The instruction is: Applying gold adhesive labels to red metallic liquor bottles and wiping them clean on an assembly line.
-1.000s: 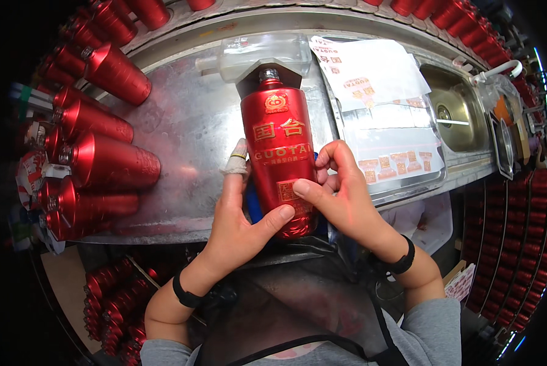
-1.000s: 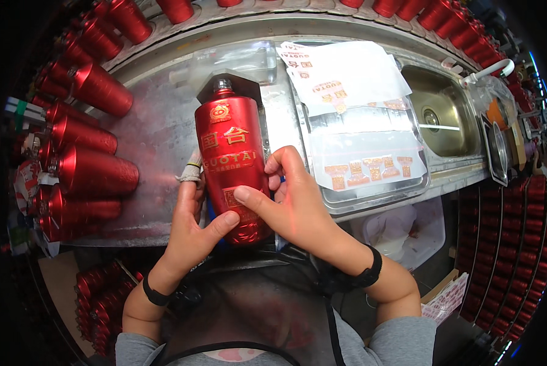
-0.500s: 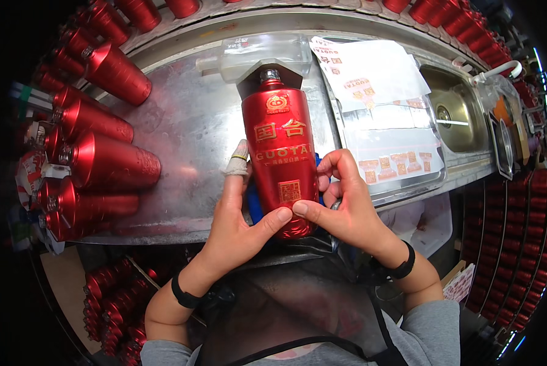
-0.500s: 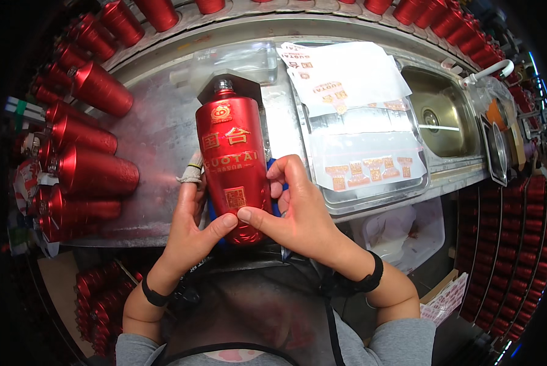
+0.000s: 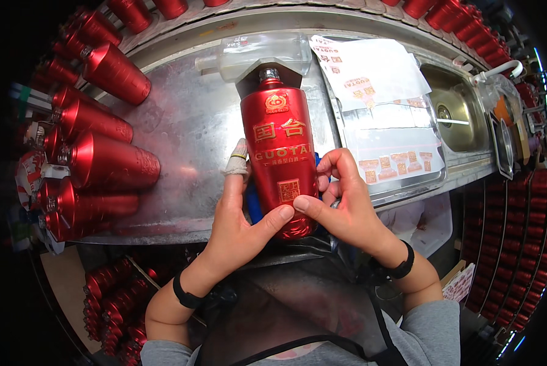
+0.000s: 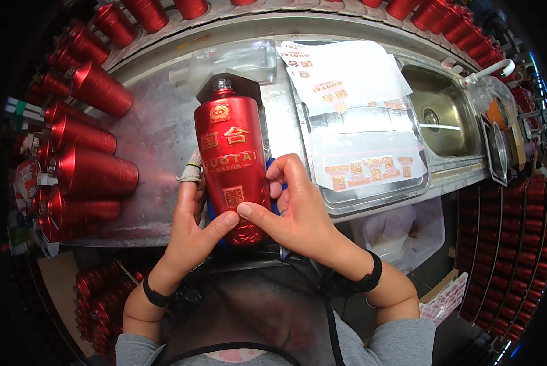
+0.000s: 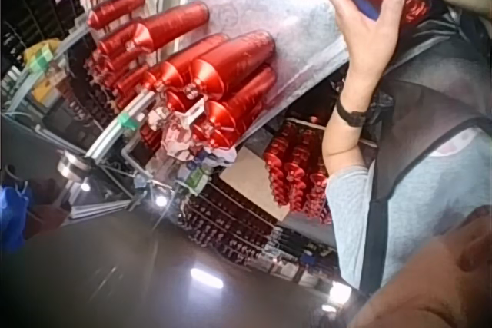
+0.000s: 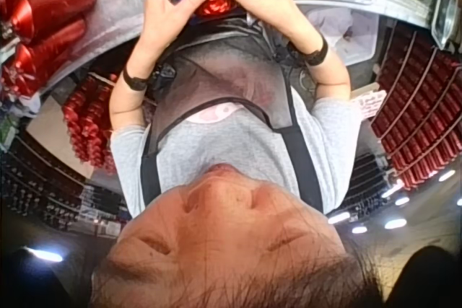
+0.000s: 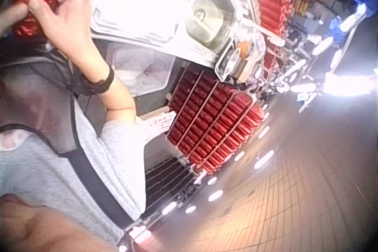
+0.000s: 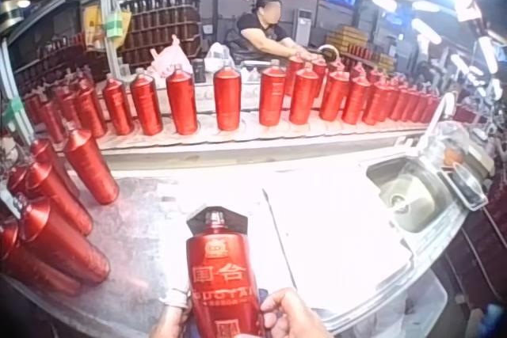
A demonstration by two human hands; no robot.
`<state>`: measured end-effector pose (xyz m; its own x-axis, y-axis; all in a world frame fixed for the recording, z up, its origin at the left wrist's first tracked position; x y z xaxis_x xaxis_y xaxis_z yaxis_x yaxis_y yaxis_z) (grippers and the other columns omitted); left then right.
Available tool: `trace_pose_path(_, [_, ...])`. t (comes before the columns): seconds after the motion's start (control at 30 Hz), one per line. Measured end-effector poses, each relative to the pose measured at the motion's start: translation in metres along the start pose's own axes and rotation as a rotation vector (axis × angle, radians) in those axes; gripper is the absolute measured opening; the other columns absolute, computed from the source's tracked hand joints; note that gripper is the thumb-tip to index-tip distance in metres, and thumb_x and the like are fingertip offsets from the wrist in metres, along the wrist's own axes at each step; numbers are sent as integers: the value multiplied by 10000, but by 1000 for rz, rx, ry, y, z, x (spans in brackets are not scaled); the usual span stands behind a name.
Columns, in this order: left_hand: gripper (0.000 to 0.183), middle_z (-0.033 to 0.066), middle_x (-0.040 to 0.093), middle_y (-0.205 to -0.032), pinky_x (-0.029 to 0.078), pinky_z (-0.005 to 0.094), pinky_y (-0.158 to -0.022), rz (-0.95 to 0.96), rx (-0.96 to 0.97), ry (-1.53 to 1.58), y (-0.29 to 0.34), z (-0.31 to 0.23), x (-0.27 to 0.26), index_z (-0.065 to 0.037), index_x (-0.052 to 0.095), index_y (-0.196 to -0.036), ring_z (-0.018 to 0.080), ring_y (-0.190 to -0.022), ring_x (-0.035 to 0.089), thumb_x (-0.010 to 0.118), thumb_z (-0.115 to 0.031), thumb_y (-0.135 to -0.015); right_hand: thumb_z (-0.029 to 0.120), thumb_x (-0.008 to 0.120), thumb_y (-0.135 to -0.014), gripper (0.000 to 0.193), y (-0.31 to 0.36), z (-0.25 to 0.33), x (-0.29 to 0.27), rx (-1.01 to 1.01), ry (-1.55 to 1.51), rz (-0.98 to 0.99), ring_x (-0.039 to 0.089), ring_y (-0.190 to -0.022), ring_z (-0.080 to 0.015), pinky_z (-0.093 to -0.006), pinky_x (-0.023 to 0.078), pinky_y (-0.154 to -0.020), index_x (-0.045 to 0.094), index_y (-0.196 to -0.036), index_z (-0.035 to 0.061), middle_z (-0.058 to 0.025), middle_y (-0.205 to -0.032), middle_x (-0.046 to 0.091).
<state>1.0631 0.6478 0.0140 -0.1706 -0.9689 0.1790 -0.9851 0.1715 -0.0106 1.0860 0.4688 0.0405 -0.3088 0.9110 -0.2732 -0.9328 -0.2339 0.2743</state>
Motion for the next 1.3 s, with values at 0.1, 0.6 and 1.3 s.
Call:
trace_pose_path(0.1, [981, 234, 347, -1517, 288, 398, -1161, 11, -17, 17, 0, 0, 0, 54, 92, -1553, 286, -1414, 359, 754, -176, -867, 319, 857, -774, 571, 0, 2, 1, -10, 44, 5, 378, -643, -34, -204, 350, -542, 429, -1060, 73, 11, -840, 439])
trace_pose_path(0.6, [876, 190, 347, -1529, 281, 391, -1166, -27, -60, 1, -1, 1, 1, 26, 165, -1553, 260, -1409, 372, 706, -180, -895, 287, 838, -797, 535, -1, -4, 6, -8, -13, -47, 386, -639, -35, -214, 355, -531, 426, -1057, 67, 15, -804, 445])
trace_pose_path(1.3, [789, 214, 402, -1488, 324, 381, -1139, -91, -108, 157, -1, 3, 1, 59, 158, -1544, 265, -1372, 417, 641, -167, -963, 209, 684, -930, 333, -2, -6, -1, -60, -123, -9, 368, -667, -18, -191, 365, -583, 444, -1097, 51, -2, -892, 453])
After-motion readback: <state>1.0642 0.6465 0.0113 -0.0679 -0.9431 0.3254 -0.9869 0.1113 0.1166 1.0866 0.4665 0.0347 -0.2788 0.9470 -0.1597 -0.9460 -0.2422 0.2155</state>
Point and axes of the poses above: each hand's wrist, its own y-axis away from the middle knuckle, its own x-axis out of the palm, z = x × y, the point moved 5 cm from there along -y, towards the middle knuckle
